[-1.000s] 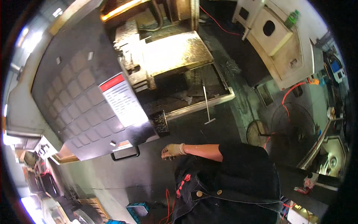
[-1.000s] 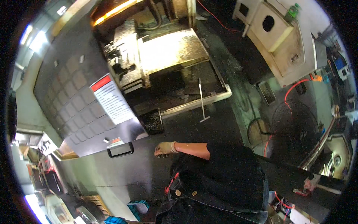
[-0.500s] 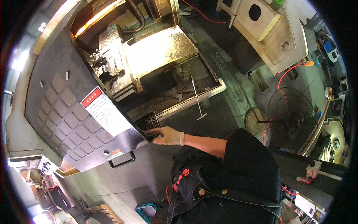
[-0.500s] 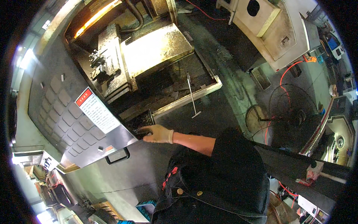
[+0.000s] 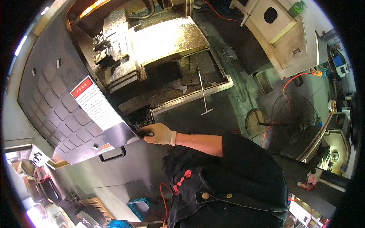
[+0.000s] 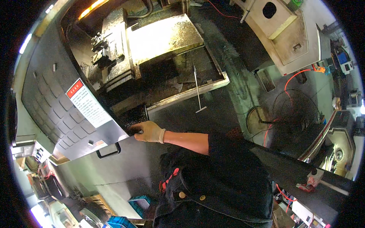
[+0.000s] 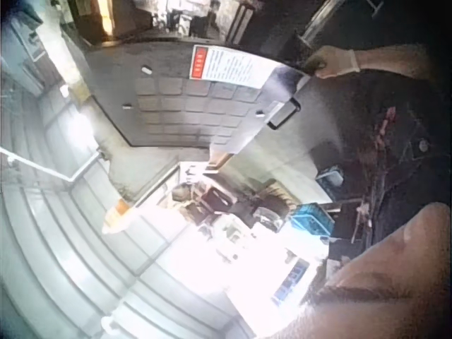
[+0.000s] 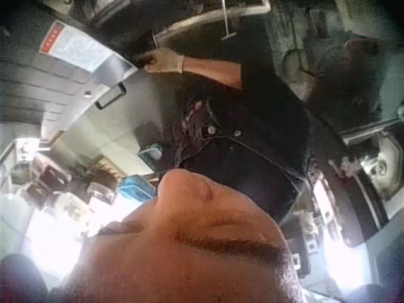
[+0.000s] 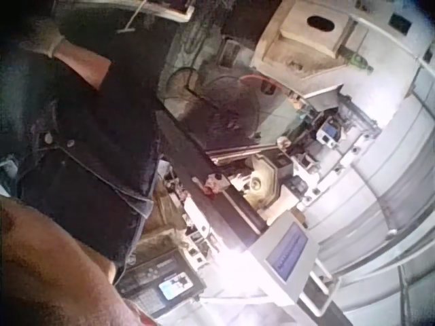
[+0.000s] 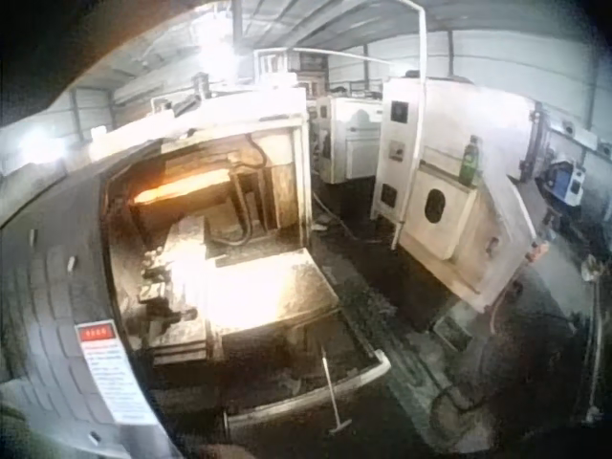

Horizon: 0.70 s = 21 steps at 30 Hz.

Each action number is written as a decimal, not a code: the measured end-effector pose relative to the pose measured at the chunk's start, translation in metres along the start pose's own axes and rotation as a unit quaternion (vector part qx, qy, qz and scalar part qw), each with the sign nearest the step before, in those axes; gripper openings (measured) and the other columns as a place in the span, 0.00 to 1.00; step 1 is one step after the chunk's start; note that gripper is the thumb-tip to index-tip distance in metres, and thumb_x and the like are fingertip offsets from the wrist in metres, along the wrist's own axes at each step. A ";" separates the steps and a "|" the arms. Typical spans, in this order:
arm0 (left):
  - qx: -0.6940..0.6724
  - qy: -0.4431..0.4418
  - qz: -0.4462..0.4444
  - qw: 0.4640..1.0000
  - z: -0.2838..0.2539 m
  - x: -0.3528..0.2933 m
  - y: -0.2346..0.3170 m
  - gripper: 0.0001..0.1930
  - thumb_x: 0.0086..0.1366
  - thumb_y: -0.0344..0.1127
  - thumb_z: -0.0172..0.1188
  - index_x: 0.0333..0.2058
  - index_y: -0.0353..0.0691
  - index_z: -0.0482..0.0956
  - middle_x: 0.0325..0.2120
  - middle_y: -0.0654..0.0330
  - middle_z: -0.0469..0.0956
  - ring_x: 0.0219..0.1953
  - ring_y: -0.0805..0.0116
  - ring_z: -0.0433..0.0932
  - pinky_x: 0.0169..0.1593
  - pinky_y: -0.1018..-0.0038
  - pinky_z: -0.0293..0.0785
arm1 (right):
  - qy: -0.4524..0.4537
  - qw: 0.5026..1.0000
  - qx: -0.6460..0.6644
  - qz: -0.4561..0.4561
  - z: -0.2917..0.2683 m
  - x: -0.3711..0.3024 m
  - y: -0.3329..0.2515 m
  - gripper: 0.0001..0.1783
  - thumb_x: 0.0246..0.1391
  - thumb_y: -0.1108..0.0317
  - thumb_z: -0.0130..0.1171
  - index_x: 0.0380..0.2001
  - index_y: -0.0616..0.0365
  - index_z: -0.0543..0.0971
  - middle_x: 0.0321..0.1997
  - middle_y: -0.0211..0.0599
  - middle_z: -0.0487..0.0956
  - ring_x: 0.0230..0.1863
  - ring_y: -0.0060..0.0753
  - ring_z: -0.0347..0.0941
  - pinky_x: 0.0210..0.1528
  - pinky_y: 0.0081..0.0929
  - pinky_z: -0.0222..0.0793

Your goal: The person operates a lathe machine to process metal rings, then uses a dial caliper to measure the dimensions of the finished parts. The person repeatedly picks up rings from a blue bin, measures them, and places them back.

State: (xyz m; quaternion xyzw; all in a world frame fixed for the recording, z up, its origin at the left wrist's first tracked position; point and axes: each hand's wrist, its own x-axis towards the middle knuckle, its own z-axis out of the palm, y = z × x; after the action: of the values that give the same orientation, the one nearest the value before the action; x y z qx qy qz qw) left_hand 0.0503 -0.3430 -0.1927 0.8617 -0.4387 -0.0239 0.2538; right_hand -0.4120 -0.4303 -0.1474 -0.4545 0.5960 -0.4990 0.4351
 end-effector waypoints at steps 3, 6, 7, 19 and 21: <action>0.002 -0.002 -0.003 1.000 0.002 0.002 -0.002 0.22 0.50 0.39 0.58 0.41 0.31 0.68 0.36 0.45 0.74 0.39 0.49 0.74 0.47 0.57 0.68 | -0.007 0.999 -0.030 -0.015 0.016 0.013 -0.006 0.27 0.44 0.59 0.55 0.49 0.58 0.74 0.41 0.46 0.79 0.42 0.41 0.76 0.46 0.29 0.69; -0.001 -0.003 0.001 1.000 0.008 0.004 -0.004 0.22 0.51 0.39 0.58 0.42 0.31 0.68 0.36 0.45 0.74 0.39 0.49 0.73 0.47 0.57 0.67 | -0.017 0.999 -0.040 -0.017 0.033 0.026 0.003 0.28 0.44 0.57 0.55 0.49 0.58 0.74 0.43 0.47 0.79 0.45 0.43 0.76 0.49 0.30 0.69; 0.002 -0.006 0.000 1.000 0.008 0.005 -0.004 0.22 0.51 0.39 0.58 0.42 0.31 0.68 0.36 0.45 0.74 0.39 0.49 0.73 0.47 0.57 0.67 | -0.031 0.999 -0.037 -0.002 0.038 0.029 0.001 0.28 0.44 0.56 0.55 0.49 0.58 0.74 0.44 0.47 0.78 0.46 0.44 0.75 0.49 0.31 0.69; -0.001 -0.018 0.014 1.000 0.017 0.031 -0.005 0.22 0.51 0.39 0.58 0.42 0.31 0.68 0.37 0.46 0.73 0.40 0.50 0.73 0.48 0.57 0.66 | -0.058 0.997 -0.041 -0.009 0.090 0.070 -0.005 0.27 0.43 0.57 0.55 0.47 0.59 0.75 0.39 0.46 0.79 0.39 0.41 0.77 0.44 0.30 0.71; 0.000 -0.020 0.015 1.000 0.019 0.033 -0.005 0.22 0.52 0.39 0.58 0.42 0.31 0.68 0.37 0.46 0.73 0.40 0.50 0.73 0.49 0.57 0.66 | -0.048 0.997 -0.046 -0.028 0.095 0.074 0.001 0.27 0.43 0.58 0.55 0.47 0.59 0.75 0.40 0.46 0.79 0.40 0.41 0.77 0.45 0.30 0.70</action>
State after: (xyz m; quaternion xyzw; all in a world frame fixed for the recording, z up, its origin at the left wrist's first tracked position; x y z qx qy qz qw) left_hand 0.0696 -0.3738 -0.2051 0.8543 -0.4569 -0.0372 0.2450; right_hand -0.3354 -0.5210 -0.1646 -0.5138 0.5837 -0.4603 0.4282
